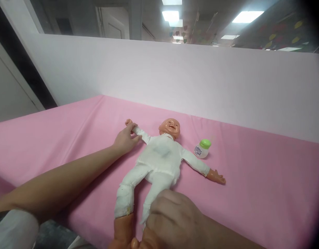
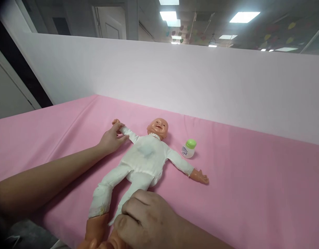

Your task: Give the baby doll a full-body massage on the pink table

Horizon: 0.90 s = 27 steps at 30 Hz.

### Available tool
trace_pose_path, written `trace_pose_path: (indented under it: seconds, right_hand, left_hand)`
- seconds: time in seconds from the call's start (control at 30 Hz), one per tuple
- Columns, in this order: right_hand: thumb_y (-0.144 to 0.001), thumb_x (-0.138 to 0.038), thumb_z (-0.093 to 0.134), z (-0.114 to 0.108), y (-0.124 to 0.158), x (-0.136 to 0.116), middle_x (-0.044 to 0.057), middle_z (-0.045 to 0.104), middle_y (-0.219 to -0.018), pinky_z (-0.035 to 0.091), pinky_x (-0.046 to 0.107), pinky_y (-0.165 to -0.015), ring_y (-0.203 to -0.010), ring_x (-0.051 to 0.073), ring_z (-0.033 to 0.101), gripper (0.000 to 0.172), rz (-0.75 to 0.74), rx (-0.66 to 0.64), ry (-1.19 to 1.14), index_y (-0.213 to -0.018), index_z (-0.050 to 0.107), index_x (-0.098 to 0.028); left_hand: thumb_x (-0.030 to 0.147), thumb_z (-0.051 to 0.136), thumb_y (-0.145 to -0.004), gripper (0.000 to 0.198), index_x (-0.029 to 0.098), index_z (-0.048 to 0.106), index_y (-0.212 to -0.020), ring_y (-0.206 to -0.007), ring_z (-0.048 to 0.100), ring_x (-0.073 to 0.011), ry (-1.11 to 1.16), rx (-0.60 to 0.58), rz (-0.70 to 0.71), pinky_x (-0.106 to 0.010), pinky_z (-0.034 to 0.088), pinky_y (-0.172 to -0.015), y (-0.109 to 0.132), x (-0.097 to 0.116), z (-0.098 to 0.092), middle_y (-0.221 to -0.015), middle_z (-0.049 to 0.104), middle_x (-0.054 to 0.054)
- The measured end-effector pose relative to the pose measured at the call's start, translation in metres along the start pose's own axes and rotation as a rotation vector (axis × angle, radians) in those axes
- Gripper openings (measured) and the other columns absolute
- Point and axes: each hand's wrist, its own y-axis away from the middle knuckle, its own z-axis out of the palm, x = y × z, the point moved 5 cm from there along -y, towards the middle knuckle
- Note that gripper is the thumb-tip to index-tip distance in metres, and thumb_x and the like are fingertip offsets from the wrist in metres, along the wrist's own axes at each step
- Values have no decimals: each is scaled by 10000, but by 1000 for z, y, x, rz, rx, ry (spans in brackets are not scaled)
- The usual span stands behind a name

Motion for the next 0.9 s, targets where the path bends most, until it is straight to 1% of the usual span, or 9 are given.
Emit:
trace_pose_path:
  seconds: [0.07, 0.13, 0.2, 0.3, 0.37, 0.5, 0.6, 0.73, 0.9]
  right_hand:
    - [-924, -261, 657, -13, 4, 2, 28, 622, -810, 521, 341, -637, -726, 185, 576, 86, 48, 152, 9, -953, 608, -196]
    - [-910, -253, 683, -29, 9, 7, 98, 678, -1010, 585, 416, -796, -898, 241, 648, 226, 102, 308, 56, -1109, 608, -176]
    - [-899, -278, 712, -40, 12, 17, 157, 647, -1217, 577, 509, -945, -1096, 303, 646, 346, 142, 392, 133, -1201, 576, -180]
    - [-899, -284, 726, -46, 14, 41, 184, 578, -1380, 534, 584, -1050, -1274, 355, 587, 392, 211, 402, 263, -1239, 547, -204]
    - [-933, -254, 693, -41, 15, 63, 186, 560, -1439, 533, 583, -1068, -1323, 354, 568, 374, 320, 313, 296, -1274, 546, -210]
    - [-1000, -227, 602, -27, 19, 92, 189, 538, -1492, 568, 541, -1037, -1322, 334, 579, 347, 450, 99, 295, -1344, 555, -212]
    - [-1000, -220, 603, -24, 20, 94, 203, 523, -1491, 566, 552, -1027, -1314, 344, 571, 339, 433, 91, 315, -1336, 561, -201]
    - [-958, -181, 654, -28, 18, 82, 206, 508, -1465, 548, 563, -1022, -1290, 351, 559, 337, 357, 118, 327, -1287, 583, -200]
    - [-870, -158, 672, -39, 9, 45, 138, 582, -1311, 522, 529, -978, -1158, 319, 581, 384, 170, 155, 269, -1242, 616, -233]
  left_hand:
    - [407, 684, -869, 559, 277, 520, -1386, -1176, 658, -279, 75, 21, 176, -437, 554, -1005, 7, 13, -2, -1310, 651, -73]
    - [409, 672, -883, 651, 266, 458, -1481, -1268, 601, -292, 149, -12, 383, -462, 540, -1053, 18, 28, -3, -1410, 580, -106]
    - [437, 677, -895, 747, 260, 392, -1563, -1371, 530, -325, 177, -103, 575, -510, 501, -1118, 29, 42, -1, -1501, 504, -147]
    - [469, 665, -926, 770, 263, 383, -1612, -1537, 351, -373, 108, -285, 781, -566, 349, -1248, 45, 59, 5, -1657, 351, -164]
    - [475, 622, -966, 712, 284, 409, -1618, -1594, 250, -372, 40, -380, 825, -567, 271, -1289, 49, 65, 10, -1712, 293, -131]
    - [530, 583, -995, 648, 314, 472, -1596, -1610, 228, -351, -38, -465, 767, -542, 252, -1303, 49, 64, 16, -1726, 303, -88]
    - [551, 571, -999, 655, 311, 470, -1600, -1615, 219, -337, -20, -470, 739, -519, 249, -1307, 49, 62, 18, -1737, 278, -79]
    - [556, 520, -1017, 654, 333, 422, -1624, -1573, 313, -311, 41, -415, 657, -481, 299, -1290, 42, 55, 20, -1705, 336, -63]
    - [493, 405, -1053, 595, 241, 462, -1589, -1374, 550, -299, 62, -224, 333, -461, 433, -1183, 15, 22, 13, -1511, 555, -123]
